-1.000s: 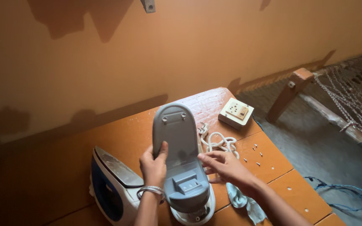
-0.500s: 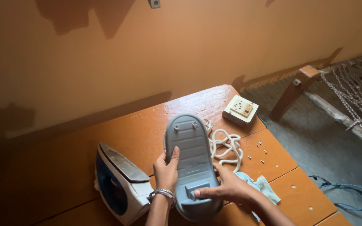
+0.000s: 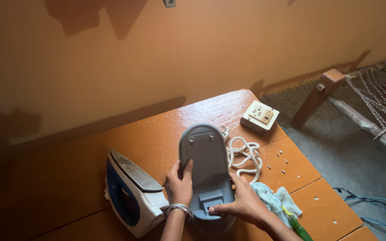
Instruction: The person services an electric iron on a wooden table. They unscrew screws from the iron's base with a screwdriver, lift and reposition the housing and soleplate, then align the cover and drive the screws back in to reassemble the appliance.
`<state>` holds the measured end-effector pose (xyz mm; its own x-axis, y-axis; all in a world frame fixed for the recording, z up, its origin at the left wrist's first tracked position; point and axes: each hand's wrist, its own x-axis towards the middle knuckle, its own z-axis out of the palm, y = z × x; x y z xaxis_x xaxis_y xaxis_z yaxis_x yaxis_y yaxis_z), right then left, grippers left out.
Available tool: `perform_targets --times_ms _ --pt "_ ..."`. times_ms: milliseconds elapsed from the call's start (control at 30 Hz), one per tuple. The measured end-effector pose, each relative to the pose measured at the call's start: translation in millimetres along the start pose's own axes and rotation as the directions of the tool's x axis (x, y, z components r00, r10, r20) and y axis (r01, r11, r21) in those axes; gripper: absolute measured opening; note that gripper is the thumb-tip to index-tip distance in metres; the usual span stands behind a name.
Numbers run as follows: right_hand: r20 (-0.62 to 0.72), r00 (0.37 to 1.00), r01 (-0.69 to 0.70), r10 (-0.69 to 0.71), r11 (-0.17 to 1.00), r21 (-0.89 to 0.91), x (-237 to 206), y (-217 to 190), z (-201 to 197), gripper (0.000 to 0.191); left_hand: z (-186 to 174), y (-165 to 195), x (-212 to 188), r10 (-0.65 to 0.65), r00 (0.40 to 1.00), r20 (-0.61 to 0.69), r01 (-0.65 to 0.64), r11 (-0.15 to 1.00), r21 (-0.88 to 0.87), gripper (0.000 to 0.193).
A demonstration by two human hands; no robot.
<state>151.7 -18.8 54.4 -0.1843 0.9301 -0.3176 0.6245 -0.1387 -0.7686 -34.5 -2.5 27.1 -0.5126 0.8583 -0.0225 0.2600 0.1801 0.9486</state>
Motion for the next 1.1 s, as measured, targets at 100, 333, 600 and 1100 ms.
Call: perform_targets --times_ms 100,333,600,1100 --pt "0.016 1.000 -0.010 0.009 0.999 0.036 2.7 0.3 -0.2 0.110 -10.1 14.4 -3.4 0.183 0.982 -0.055 -0.168 0.964 0.207 0.037" --pt "0.002 1.000 -0.005 0.005 1.000 -0.016 7.4 4.2 0.5 0.115 -19.2 36.2 -11.1 0.132 0.987 -0.096 -0.115 0.981 0.158 0.033" --pt "-0.004 1.000 -0.006 0.006 1.000 -0.022 13.3 8.8 1.1 0.112 -19.3 40.0 -12.9 0.237 0.965 -0.112 -0.207 0.951 0.229 0.033" --pt "0.026 0.998 -0.057 0.054 0.993 0.105 8.0 2.5 6.4 0.099 -14.8 27.1 -20.6 -0.084 0.989 0.125 0.007 0.855 0.519 0.066"
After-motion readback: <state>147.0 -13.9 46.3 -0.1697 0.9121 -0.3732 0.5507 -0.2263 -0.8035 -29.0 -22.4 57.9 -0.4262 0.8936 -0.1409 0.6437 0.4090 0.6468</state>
